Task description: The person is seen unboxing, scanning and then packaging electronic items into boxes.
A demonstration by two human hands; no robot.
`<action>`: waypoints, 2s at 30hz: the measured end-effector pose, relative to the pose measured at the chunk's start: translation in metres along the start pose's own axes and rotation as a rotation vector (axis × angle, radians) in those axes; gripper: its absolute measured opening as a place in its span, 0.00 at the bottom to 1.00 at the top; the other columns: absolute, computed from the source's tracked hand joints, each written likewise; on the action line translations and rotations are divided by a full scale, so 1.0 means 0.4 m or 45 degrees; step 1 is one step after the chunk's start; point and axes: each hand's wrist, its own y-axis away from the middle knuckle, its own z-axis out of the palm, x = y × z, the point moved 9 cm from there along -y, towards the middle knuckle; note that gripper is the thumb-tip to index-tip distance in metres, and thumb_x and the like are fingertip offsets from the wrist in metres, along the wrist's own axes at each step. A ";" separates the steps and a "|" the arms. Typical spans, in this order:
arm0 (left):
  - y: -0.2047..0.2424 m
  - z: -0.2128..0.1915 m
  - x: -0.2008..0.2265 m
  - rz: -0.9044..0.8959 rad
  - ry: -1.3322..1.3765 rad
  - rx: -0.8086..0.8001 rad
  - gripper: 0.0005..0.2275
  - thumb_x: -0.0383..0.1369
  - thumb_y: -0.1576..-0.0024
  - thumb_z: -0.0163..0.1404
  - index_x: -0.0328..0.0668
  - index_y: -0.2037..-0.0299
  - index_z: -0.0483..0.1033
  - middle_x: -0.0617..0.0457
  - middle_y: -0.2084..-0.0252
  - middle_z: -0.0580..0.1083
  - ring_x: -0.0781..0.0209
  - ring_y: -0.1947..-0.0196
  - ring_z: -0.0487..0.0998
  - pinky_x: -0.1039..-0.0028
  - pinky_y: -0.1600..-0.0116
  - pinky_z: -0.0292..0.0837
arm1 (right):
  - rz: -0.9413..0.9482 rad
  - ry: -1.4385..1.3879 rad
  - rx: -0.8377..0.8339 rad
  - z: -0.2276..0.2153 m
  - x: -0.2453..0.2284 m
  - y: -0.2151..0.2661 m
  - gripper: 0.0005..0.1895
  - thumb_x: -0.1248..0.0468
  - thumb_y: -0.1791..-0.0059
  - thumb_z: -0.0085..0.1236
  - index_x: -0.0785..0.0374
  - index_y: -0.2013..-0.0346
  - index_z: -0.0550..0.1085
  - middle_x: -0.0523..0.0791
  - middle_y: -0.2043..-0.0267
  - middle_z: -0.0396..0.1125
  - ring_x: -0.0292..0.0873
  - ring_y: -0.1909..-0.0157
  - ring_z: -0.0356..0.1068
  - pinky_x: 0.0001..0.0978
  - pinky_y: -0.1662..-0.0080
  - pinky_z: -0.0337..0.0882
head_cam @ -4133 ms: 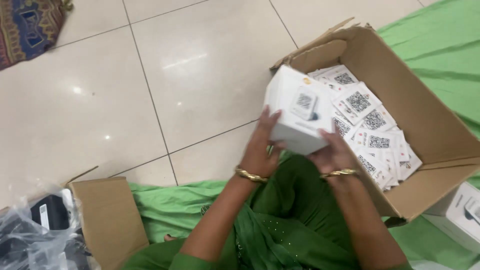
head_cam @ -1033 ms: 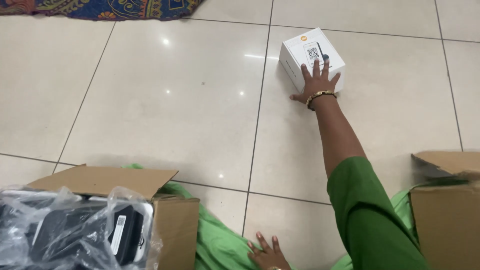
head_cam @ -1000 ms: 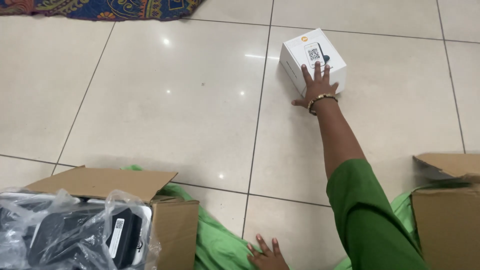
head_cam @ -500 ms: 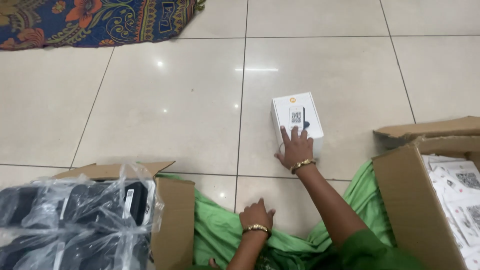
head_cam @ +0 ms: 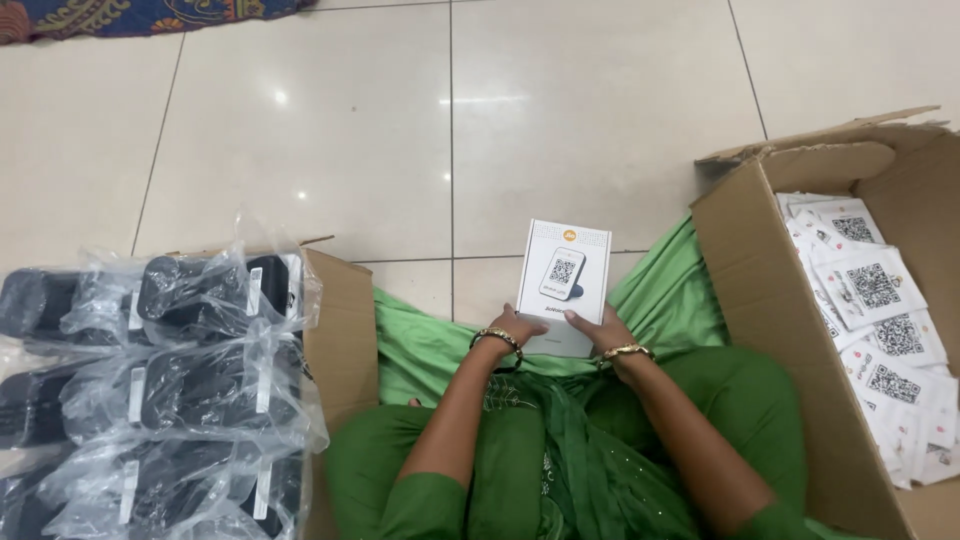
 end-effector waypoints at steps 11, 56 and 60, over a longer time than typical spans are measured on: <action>0.241 -0.090 0.152 -0.061 -0.216 0.103 0.38 0.61 0.58 0.57 0.33 0.48 0.80 0.38 0.54 0.81 0.46 0.54 0.84 0.63 0.47 0.77 | -0.019 0.104 0.081 -0.031 -0.050 0.112 0.48 0.45 0.60 0.68 0.66 0.33 0.61 0.57 0.47 0.73 0.49 0.48 0.75 0.40 0.48 0.74; 0.234 -0.057 0.355 0.577 -1.052 1.023 0.44 0.57 0.55 0.62 0.50 0.30 0.56 0.33 0.31 0.62 0.31 0.36 0.70 0.48 0.42 0.69 | -0.223 0.520 0.276 -0.154 -0.051 -0.072 0.32 0.55 0.60 0.75 0.64 0.45 0.74 0.50 0.60 0.77 0.48 0.60 0.77 0.41 0.56 0.75; 0.257 0.109 0.591 0.882 -0.602 0.853 0.34 0.53 0.51 0.52 0.49 0.34 0.64 0.38 0.42 0.75 0.40 0.44 0.78 0.56 0.44 0.73 | -0.272 -0.195 0.678 -0.438 -0.070 0.055 0.25 0.69 0.55 0.68 0.63 0.43 0.75 0.45 0.66 0.75 0.34 0.68 0.71 0.27 0.64 0.71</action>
